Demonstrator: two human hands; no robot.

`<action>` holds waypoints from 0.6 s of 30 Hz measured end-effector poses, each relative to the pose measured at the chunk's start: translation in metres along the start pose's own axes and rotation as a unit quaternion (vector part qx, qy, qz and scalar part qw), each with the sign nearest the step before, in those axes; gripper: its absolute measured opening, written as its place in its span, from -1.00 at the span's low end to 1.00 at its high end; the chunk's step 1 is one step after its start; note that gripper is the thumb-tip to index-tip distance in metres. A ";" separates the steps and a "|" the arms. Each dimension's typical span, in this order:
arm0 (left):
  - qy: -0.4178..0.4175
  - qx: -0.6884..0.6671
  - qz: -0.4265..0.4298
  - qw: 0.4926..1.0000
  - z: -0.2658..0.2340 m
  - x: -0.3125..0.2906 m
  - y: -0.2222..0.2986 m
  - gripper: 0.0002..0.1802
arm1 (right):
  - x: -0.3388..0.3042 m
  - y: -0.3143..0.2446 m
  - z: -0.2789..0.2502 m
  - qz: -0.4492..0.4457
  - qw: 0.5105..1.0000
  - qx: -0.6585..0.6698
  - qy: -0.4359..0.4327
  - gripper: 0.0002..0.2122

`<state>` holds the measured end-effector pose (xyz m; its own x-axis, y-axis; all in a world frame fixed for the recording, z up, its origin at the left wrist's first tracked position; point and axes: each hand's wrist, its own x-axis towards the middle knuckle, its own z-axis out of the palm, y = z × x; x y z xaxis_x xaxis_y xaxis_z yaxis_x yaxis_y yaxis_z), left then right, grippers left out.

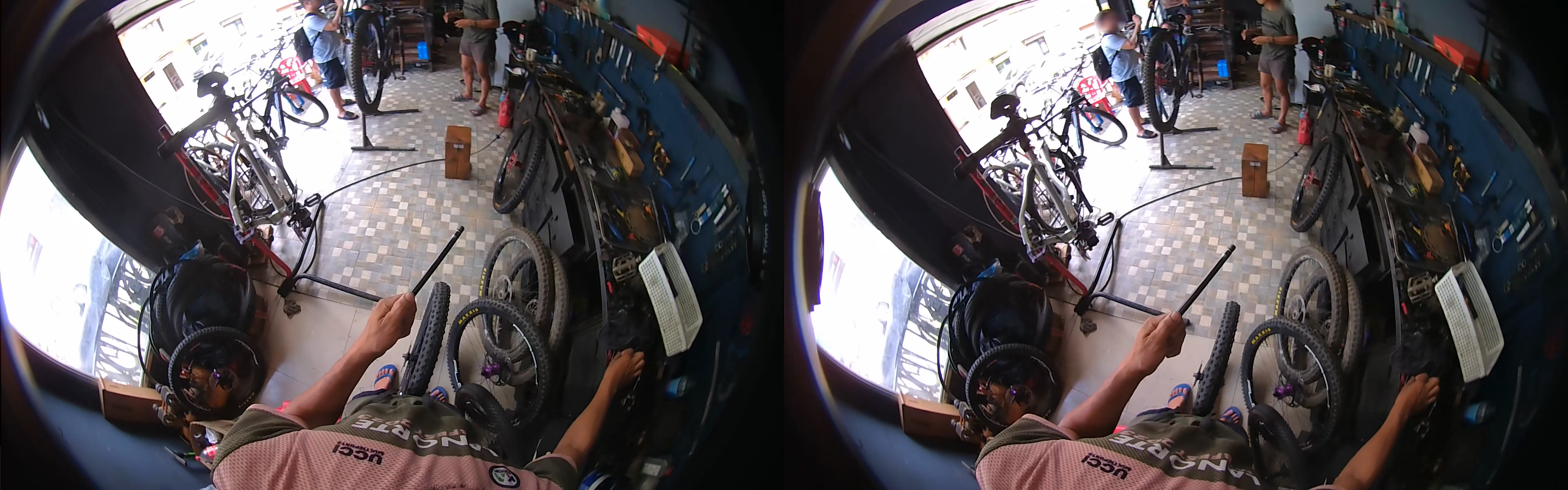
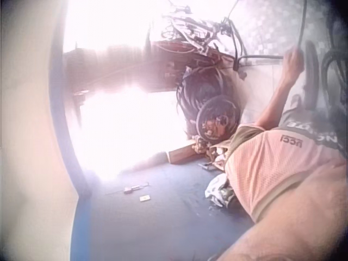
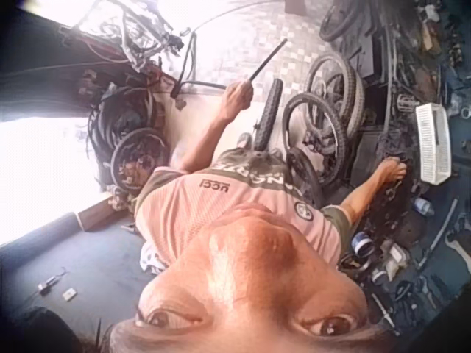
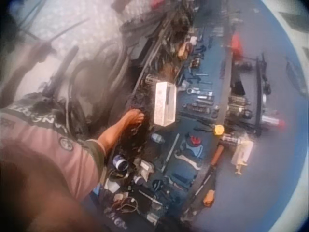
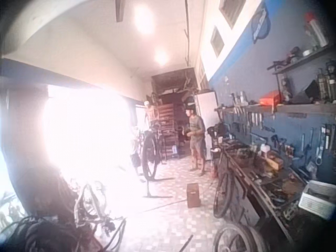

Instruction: The person wipes the bicycle frame with a cloth, then removes the rear wheel and uses a tire lever to work on the tire. The person handles the wheel and tire while standing in a bicycle repair shop.

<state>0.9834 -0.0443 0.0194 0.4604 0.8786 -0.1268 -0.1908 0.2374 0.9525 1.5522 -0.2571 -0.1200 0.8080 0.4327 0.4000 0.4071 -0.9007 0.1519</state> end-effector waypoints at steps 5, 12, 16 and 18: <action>0.023 0.029 -0.014 0.999 -0.009 -0.007 -0.003 -0.48 | -0.001 0.012 0.009 -0.012 0.999 -0.035 -0.025 -0.87; 0.050 0.117 -0.066 0.990 -0.036 -0.036 -0.022 -0.43 | -0.009 -0.017 -0.021 0.024 0.999 0.010 0.031 -0.85; 0.110 0.156 -0.111 0.975 -0.052 -0.061 -0.050 -0.46 | -0.051 -0.077 -0.035 -0.145 0.931 0.302 0.143 -0.91; 0.131 0.138 -0.137 0.972 -0.061 -0.072 -0.062 -0.48 | -0.093 -0.138 -0.032 -0.215 0.875 0.433 0.016 -0.90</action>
<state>0.9092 -0.0969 -0.0476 0.2174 0.8824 -0.4174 0.1636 0.3886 0.9068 1.4073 -0.1738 -0.1490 0.4943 0.7101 0.5015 0.8519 -0.2809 -0.4419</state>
